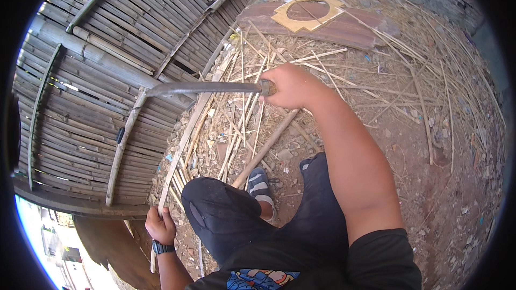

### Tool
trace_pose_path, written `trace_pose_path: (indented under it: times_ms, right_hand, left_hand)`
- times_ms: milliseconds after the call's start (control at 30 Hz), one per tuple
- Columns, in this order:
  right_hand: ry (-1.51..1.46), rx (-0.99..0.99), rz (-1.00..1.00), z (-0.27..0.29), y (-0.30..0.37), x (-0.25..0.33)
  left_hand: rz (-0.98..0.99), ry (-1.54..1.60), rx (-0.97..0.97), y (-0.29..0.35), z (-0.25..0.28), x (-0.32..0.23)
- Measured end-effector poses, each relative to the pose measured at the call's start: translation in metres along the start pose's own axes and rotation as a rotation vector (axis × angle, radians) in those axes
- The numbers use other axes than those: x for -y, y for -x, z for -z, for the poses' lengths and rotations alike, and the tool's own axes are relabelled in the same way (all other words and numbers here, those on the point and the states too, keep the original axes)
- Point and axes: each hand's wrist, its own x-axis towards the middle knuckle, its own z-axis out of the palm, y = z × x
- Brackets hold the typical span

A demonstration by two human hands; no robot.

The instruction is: The person splits a long bamboo stick into thin strips using a machete. They hold the bamboo with one hand and repeatedly strike it with the machete to separate the fibers, then pull the resulting strips apart.

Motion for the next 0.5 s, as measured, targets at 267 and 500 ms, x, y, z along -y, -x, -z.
trace_pose_path:
  times_ms: [267, 500]
  right_hand:
    - [0.199, 0.145, 0.057, 0.0, -0.002, 0.018]
    - [0.081, -0.056, -0.09, 0.007, -0.004, -0.012]
  left_hand:
    - [0.013, 0.004, -0.027, 0.001, 0.0, 0.005]
    - [0.01, -0.042, -0.056, 0.007, -0.003, 0.014]
